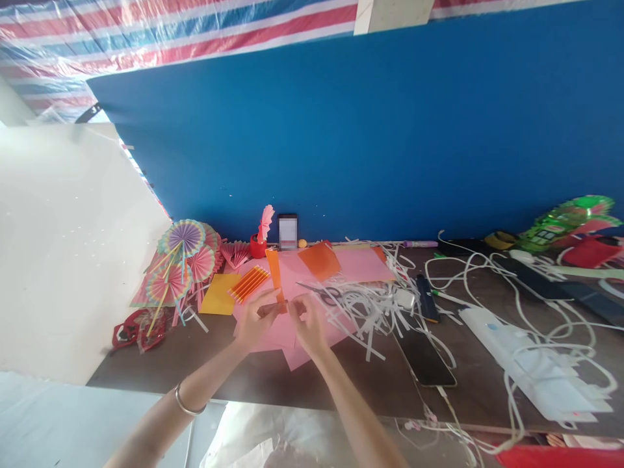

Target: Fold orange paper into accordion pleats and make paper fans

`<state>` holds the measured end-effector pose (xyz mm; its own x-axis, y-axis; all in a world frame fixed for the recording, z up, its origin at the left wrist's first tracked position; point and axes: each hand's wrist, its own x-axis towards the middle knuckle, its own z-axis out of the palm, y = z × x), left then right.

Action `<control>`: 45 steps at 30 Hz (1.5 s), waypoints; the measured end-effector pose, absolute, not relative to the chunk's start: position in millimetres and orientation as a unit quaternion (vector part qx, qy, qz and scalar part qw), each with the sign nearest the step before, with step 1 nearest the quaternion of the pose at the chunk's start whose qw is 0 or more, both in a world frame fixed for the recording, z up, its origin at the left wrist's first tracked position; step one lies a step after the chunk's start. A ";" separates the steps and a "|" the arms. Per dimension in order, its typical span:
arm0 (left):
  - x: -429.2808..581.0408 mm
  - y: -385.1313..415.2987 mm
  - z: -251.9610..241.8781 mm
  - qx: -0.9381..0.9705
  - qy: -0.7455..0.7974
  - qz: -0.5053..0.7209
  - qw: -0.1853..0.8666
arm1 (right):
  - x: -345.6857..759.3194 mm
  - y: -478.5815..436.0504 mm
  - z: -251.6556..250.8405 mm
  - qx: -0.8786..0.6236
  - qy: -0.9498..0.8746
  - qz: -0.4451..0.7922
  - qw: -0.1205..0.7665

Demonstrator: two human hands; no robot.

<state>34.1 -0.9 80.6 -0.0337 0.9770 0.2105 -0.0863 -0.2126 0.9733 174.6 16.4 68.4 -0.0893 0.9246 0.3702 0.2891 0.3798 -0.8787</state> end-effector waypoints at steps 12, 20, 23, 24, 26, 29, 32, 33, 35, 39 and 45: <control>33.5 -5.5 76.9 0.600 0.470 0.554 0.334 | 174.6 12.5 69.8 -0.381 -0.833 0.013 0.400; 32.0 -5.8 74.0 0.610 0.461 0.558 0.322 | 173.1 12.8 73.8 -0.367 -0.871 -0.058 0.321; 30.8 -4.1 72.4 0.577 0.436 0.571 0.389 | 178.0 19.4 71.8 -0.391 -0.853 -0.038 0.344; 30.0 -3.5 72.8 0.558 0.428 0.575 0.418 | 182.0 23.7 70.1 -0.415 -0.838 -0.029 0.353; 27.9 -2.7 75.1 0.517 0.424 0.573 0.475 | 194.0 35.1 65.0 -0.482 -0.799 -0.009 0.360; 24.1 -2.7 79.9 0.468 0.442 0.550 0.532 | 214.6 53.4 55.4 -0.565 -0.748 0.040 0.346; 23.2 -3.9 80.7 0.457 0.448 0.530 0.556 | 223.4 60.4 51.8 -0.551 -0.701 0.175 0.417; 24.0 -4.4 79.6 0.463 0.445 0.524 0.560 | 221.9 58.9 53.5 -0.520 -0.691 0.256 0.431; 26.4 -5.0 75.9 0.482 0.433 0.514 0.562 | 213.4 51.8 61.4 -0.432 -0.663 0.442 0.422; 30.3 -5.1 68.4 0.515 0.412 0.495 0.566 | 191.9 38.5 82.4 -0.348 -0.562 0.590 0.464; 27.1 -5.9 65.6 0.527 0.449 0.447 0.567 | 185.8 42.7 86.3 -0.388 -0.438 0.603 0.542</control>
